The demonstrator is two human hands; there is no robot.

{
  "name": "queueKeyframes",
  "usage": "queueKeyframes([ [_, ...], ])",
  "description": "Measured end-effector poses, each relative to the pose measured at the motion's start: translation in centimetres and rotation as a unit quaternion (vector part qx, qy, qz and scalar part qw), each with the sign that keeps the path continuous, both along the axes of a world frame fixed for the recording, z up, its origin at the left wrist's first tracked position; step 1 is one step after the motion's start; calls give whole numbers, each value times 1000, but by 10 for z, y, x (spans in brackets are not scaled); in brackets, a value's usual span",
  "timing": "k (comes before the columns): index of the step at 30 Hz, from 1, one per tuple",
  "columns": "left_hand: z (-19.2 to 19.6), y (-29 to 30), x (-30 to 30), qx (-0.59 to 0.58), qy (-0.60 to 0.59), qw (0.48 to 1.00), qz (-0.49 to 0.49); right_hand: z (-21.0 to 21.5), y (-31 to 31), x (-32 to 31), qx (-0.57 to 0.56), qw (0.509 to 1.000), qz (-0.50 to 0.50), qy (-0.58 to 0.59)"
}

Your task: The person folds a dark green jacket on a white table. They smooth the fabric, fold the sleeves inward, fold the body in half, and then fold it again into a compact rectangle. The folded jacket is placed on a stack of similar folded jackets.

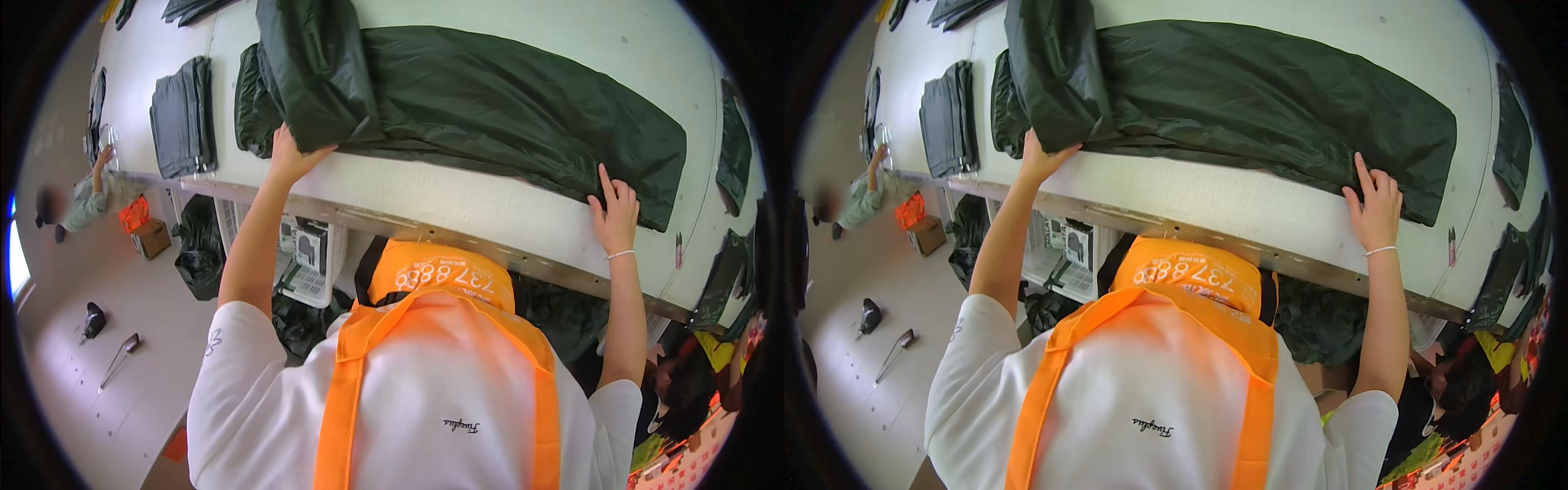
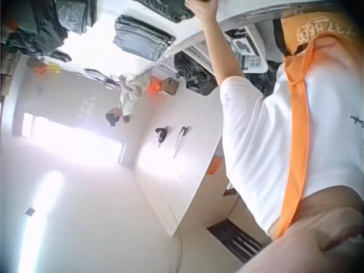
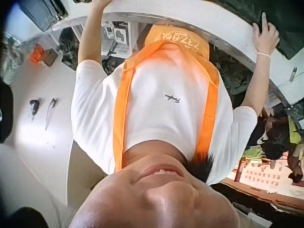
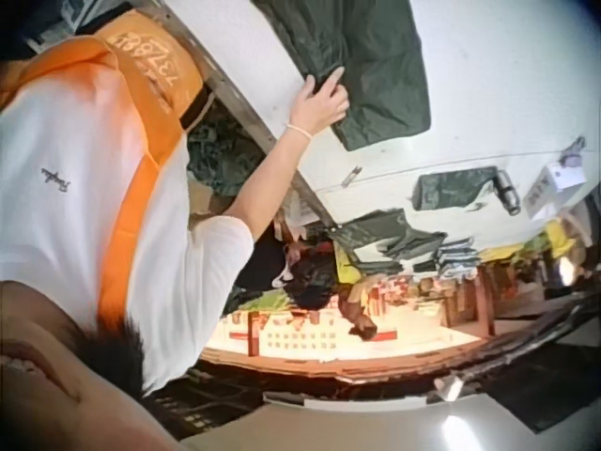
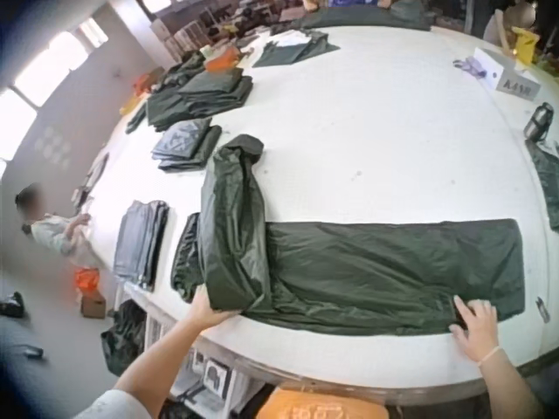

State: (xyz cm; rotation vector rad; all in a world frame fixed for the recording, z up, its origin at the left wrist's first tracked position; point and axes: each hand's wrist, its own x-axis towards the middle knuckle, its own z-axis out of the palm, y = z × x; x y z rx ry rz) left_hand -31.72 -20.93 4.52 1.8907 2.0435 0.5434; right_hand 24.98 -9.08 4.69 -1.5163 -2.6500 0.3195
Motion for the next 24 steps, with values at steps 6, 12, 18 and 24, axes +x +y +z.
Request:
queueKeyframes([
  [6, -3, -47, 53, -104, -60, 992, -29, 23, 9, 47, -149, 977, -143, -58],
  [12, 13, -66, 88, -78, -16, 997, 8, 106, 151, -171, 44, 988, 115, 87],
  [18, 19, -60, 87, -109, -64, 992, 5, 43, 246, -461, 90, 935, 121, 320],
  [24, 20, -62, 88, -129, -63, 989, 18, 35, 270, -444, -157, 978, 40, 129],
])
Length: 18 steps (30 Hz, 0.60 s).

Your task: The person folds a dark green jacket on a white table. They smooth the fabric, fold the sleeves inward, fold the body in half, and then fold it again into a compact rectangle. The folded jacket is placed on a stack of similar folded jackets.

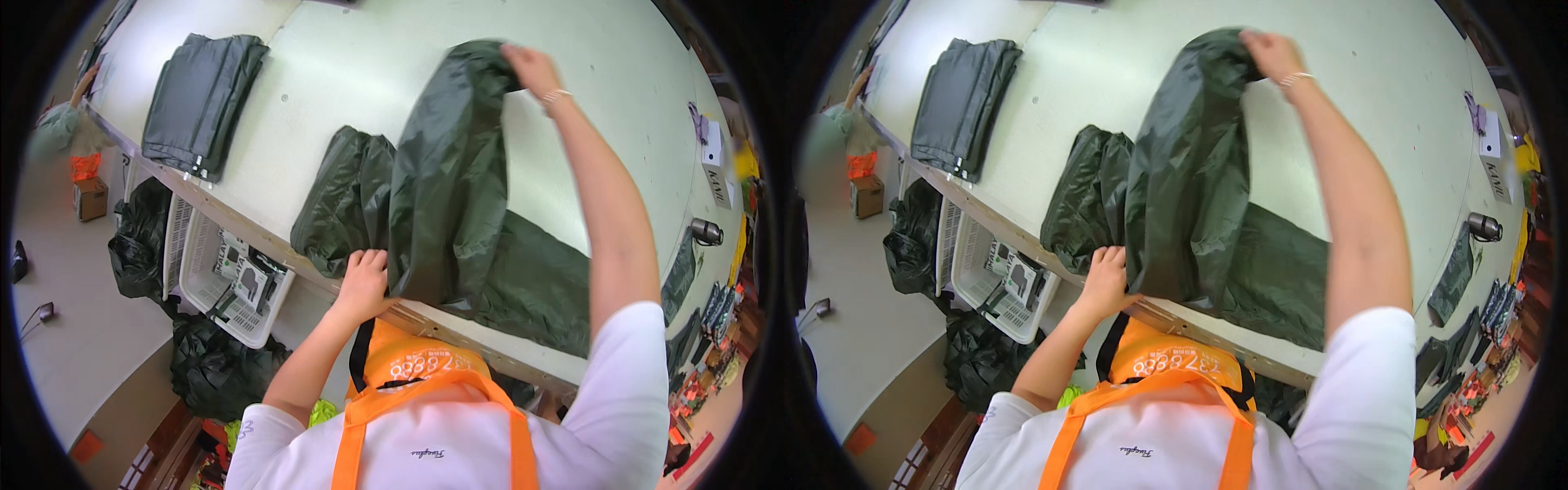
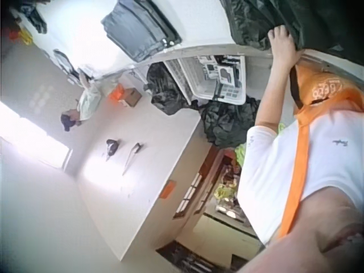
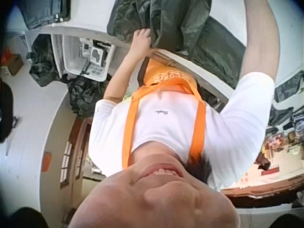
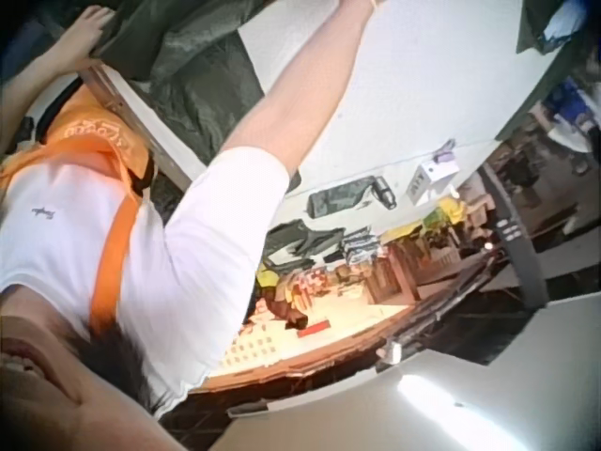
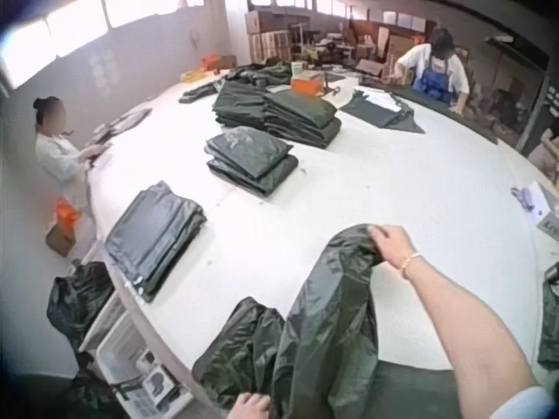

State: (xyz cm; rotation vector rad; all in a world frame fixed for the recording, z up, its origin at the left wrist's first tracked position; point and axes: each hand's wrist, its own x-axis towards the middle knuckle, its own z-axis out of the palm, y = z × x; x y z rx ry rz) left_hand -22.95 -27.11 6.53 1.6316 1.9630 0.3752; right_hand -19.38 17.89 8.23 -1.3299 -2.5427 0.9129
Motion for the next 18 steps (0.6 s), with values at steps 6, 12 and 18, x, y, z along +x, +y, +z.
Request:
queueKeyframes([
  [6, 1, -6, -3, 149, 30, 987, 47, 138, -59, 335, 402, 897, -184, -5],
  [12, 31, 63, -50, 359, -16, 932, 48, 139, -290, 577, 276, 810, -518, -3],
  [18, -45, 129, -107, 224, -438, 787, 371, 150, -366, 586, 329, 665, -618, 259],
])
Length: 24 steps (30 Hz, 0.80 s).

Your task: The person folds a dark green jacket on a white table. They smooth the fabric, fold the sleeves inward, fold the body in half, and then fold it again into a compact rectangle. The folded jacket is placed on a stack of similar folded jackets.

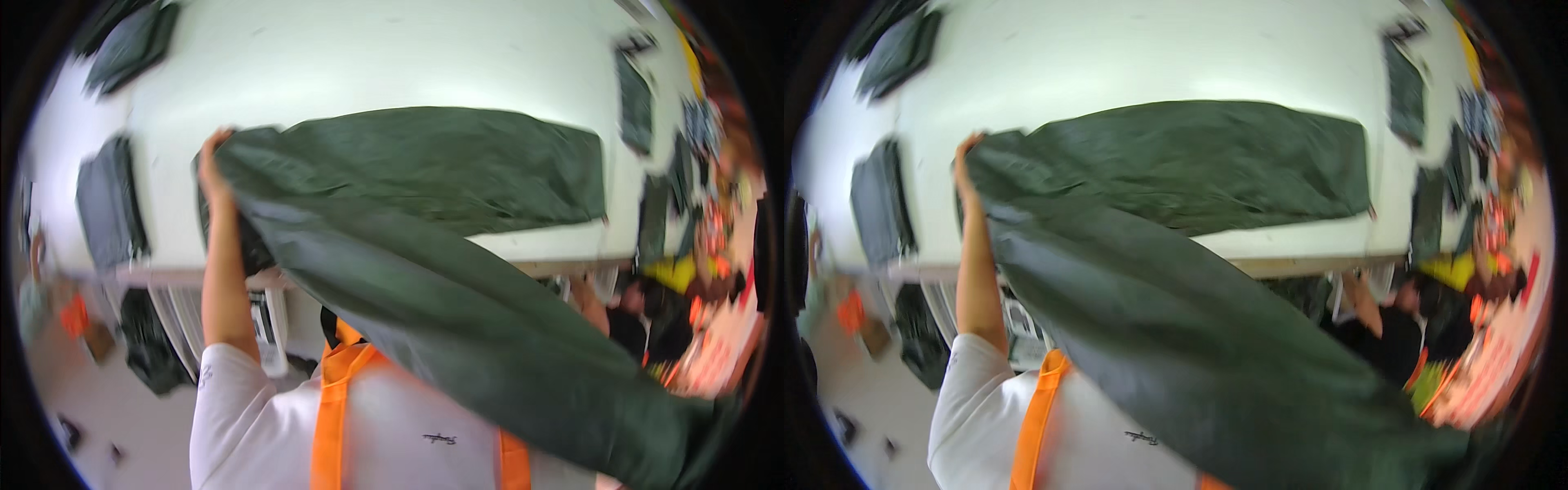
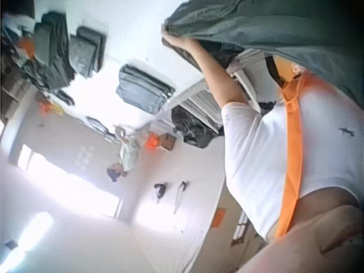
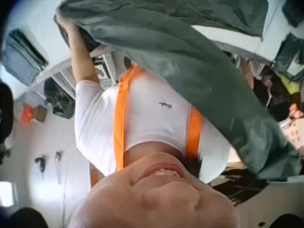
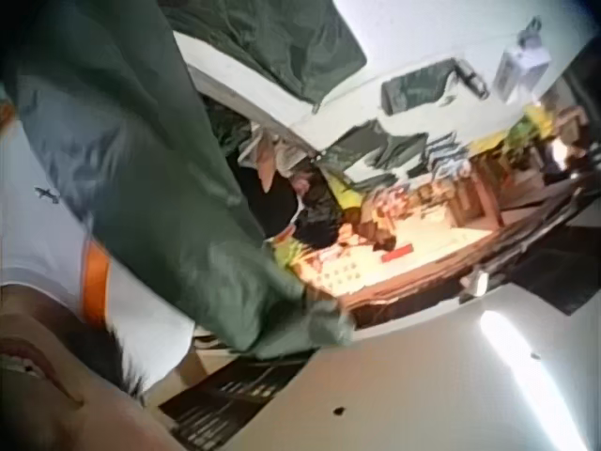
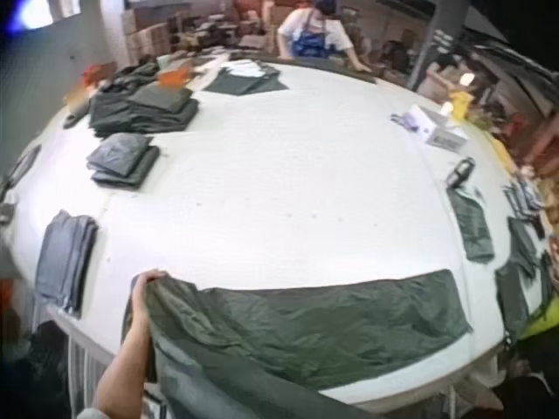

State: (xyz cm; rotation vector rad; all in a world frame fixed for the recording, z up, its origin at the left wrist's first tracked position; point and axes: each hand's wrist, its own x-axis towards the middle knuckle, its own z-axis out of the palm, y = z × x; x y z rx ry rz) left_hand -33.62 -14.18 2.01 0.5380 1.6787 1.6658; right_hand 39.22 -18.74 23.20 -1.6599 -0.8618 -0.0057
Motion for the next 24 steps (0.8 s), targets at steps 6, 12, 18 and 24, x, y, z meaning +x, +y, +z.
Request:
queueKeyframes([
  [6, -36, 18, -41, -67, 412, 904, -89, -38, 77, 4, 22, 976, 28, -213],
  [12, 50, 33, 64, -82, 487, 865, -89, -210, 94, -8, -266, 932, 153, -193],
  [18, 56, 3, 214, -202, 660, 687, -225, -165, 127, -2, -248, 940, 232, 34],
  [24, 5, -21, 196, -272, 646, 656, -281, -144, 175, -20, -402, 873, 244, -130],
])
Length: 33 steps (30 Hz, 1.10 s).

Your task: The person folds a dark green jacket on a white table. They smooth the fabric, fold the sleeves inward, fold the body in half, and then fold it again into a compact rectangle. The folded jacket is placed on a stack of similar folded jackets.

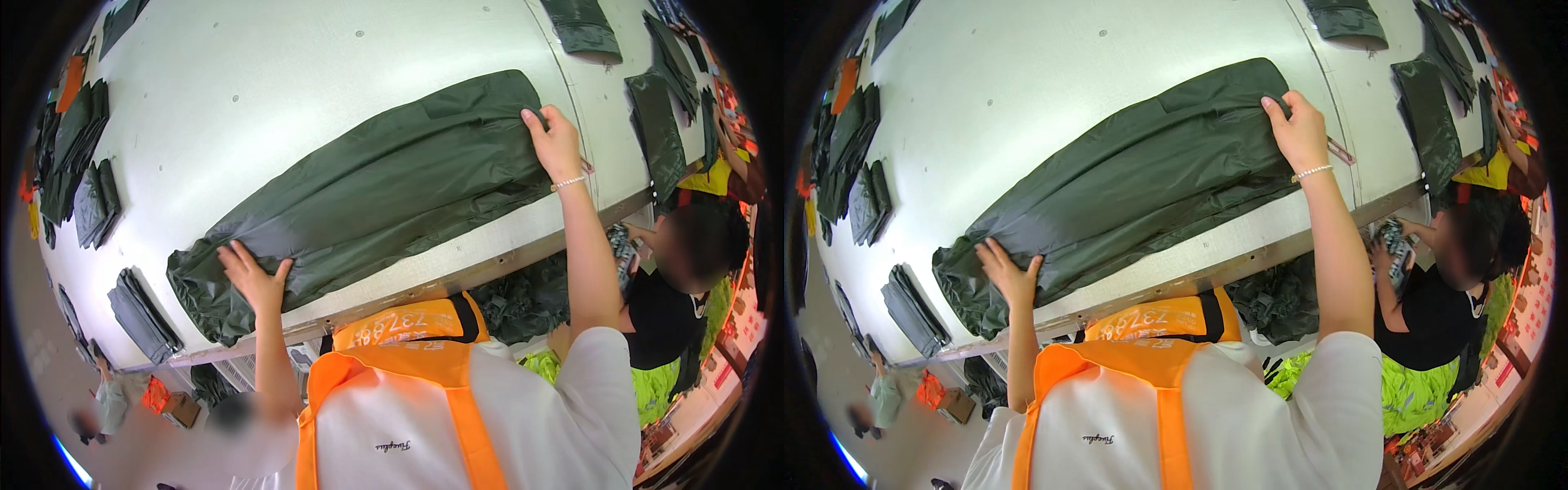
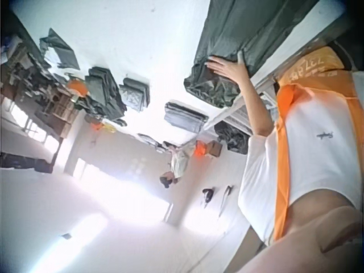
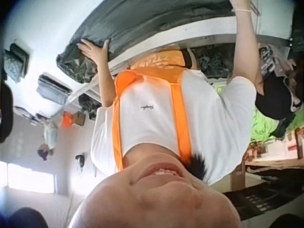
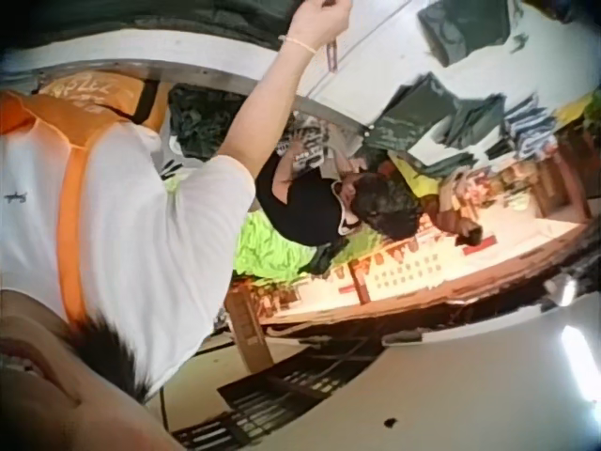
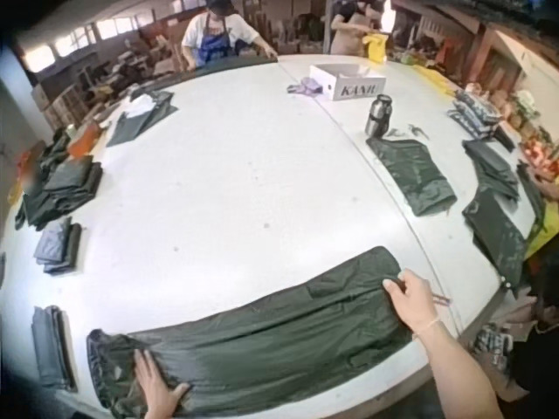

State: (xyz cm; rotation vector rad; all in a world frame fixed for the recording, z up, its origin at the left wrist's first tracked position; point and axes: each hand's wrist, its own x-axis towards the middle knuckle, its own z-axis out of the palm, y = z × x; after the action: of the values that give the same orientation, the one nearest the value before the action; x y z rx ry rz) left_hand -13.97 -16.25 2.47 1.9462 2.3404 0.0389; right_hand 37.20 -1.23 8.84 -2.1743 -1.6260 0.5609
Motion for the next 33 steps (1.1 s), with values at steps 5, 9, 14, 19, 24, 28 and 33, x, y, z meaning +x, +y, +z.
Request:
queueKeyframes([
  [5, -1, 7, -12, -21, -104, 994, -36, -73, -11, -10, 15, 996, -76, -50],
  [9, 29, 4, -20, 58, -2, 998, -10, -32, -18, 9, 138, 984, -50, -106],
  [14, -12, 5, -38, -96, 14, 993, 63, -54, -37, 17, -110, 983, -69, -129],
  [19, 70, 45, 33, -37, 115, 992, -21, -56, -38, 11, -32, 997, -57, -31],
  [24, 75, 72, 196, 35, -205, 909, -362, -45, -32, 8, -88, 992, -12, 85],
  [28, -17, 63, 233, 45, -147, 921, -358, -4, -38, -3, -69, 989, 17, 133],
  [33, 3, 92, 197, -186, -454, 833, -256, 104, -60, -149, -52, 984, 155, -75],
])
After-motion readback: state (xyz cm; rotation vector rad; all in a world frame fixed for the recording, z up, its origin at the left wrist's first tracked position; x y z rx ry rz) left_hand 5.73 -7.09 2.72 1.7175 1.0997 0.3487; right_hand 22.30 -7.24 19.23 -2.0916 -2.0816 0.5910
